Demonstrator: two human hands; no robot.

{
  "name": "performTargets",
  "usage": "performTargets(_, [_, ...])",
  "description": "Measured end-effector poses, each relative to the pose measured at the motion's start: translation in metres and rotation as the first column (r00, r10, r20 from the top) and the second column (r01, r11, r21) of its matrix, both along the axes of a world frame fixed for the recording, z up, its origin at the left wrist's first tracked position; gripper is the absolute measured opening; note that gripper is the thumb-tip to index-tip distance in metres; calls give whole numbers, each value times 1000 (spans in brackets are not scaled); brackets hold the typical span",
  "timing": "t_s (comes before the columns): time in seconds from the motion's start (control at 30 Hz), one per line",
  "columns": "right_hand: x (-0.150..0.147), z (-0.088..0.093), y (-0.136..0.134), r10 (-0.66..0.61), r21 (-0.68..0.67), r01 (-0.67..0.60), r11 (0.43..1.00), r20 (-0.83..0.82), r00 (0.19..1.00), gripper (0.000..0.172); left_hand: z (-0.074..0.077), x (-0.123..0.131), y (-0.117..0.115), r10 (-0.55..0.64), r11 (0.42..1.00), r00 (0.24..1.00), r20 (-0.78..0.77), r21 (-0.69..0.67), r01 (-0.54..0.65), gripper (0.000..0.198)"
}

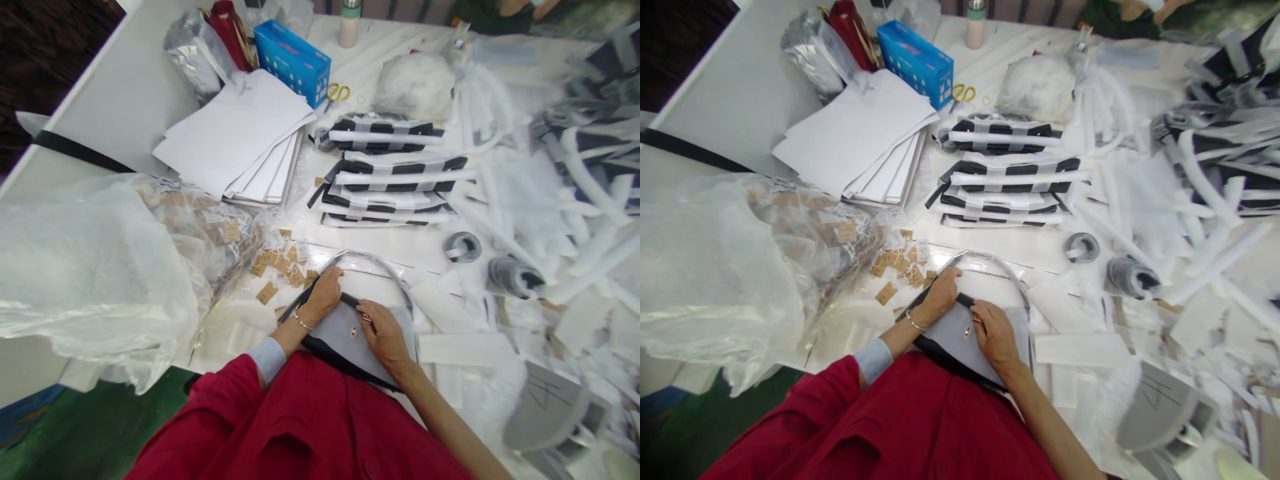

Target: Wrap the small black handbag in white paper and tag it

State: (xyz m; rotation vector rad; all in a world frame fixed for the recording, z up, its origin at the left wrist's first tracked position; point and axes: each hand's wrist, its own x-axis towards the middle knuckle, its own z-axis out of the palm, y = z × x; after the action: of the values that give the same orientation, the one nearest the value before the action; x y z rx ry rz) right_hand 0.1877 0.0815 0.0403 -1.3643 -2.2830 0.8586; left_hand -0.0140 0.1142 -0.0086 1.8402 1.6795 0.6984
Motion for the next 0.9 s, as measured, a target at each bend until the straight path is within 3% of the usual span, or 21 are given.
performTargets(0.13, [-1, -1, -23, 64, 69, -64, 996, 1, 998, 38, -6, 1, -1, 1, 1000, 1000, 21, 13, -2, 36])
performTargets(0.27, [0, -15, -41, 52, 63, -52, 997, -1, 999, 43, -1, 2, 0, -64, 997, 997, 43, 35, 62, 33])
performTargets(0.43, [5, -31, -49, -67, -32, 66, 997, -49, 997, 36, 35, -5, -5, -242, 969, 969, 52, 53, 240, 26])
performTargets(0.53, [6, -33, -51, -74, -56, 69, 996, -86, 994, 29, 65, -9, -31, -450, 893, 893, 6, 25, 450, 17])
performTargets(0.63, [6, -33, -51, -65, -50, 59, 997, -126, 990, 25, 82, -10, -71, -610, 792, 790, -64, -14, 610, 46])
performTargets(0.67, [6, -32, -50, -63, -49, 56, 997, -139, 988, 24, 83, -9, -84, -623, 781, 776, -98, -37, 623, 57])
performTargets(0.73, [6, -30, -50, -51, -53, 44, 998, -154, 987, 20, 79, -8, -106, -614, 787, 771, -166, -59, 614, 61])
performTargets(0.9, [8, -25, -49, 35, -26, -38, 999, -114, 993, 18, 60, -4, -122, -565, 803, 778, -275, 32, 595, 35])
